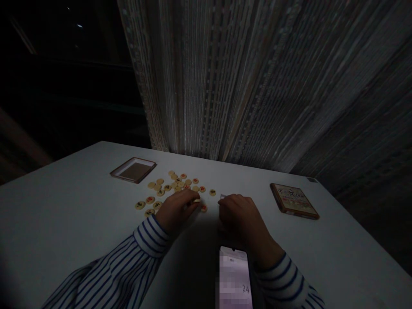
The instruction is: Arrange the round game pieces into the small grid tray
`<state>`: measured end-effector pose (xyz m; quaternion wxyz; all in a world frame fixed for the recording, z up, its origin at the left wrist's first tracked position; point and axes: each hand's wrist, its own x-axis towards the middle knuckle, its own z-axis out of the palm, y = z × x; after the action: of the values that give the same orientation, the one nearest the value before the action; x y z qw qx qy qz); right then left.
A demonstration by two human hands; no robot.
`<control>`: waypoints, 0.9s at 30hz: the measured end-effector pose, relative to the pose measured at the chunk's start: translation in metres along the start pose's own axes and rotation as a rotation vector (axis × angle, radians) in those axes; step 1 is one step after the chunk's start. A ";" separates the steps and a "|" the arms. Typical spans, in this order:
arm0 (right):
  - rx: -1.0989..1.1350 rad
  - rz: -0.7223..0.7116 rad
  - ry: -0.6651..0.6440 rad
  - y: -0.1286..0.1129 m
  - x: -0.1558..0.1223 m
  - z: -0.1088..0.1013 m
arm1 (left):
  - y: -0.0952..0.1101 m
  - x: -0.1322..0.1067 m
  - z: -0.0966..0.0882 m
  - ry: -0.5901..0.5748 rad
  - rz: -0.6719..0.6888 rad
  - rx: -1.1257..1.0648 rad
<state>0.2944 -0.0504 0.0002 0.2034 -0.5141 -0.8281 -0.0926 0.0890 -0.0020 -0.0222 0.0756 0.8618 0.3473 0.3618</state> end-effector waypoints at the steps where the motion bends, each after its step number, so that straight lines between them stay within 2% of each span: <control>1: 0.016 0.007 0.017 0.001 -0.005 -0.001 | 0.002 0.000 0.000 -0.019 0.004 -0.004; 6: 0.029 0.042 0.187 0.006 -0.019 0.001 | 0.012 -0.001 0.005 -0.056 0.009 -0.024; 12: 0.025 0.005 0.237 0.011 -0.028 0.007 | 0.018 -0.003 0.009 -0.027 -0.083 -0.169; 22: 0.003 0.041 0.165 0.002 -0.028 0.005 | 0.027 -0.003 0.023 0.062 -0.390 -0.540; 27: -0.024 0.051 0.152 0.001 -0.028 0.004 | 0.033 0.003 0.023 0.139 -0.546 -0.792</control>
<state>0.3050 -0.0712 -0.0151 0.2619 -0.5291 -0.7956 -0.1361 0.1240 -0.0220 -0.0243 0.4666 0.6181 0.4005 0.4898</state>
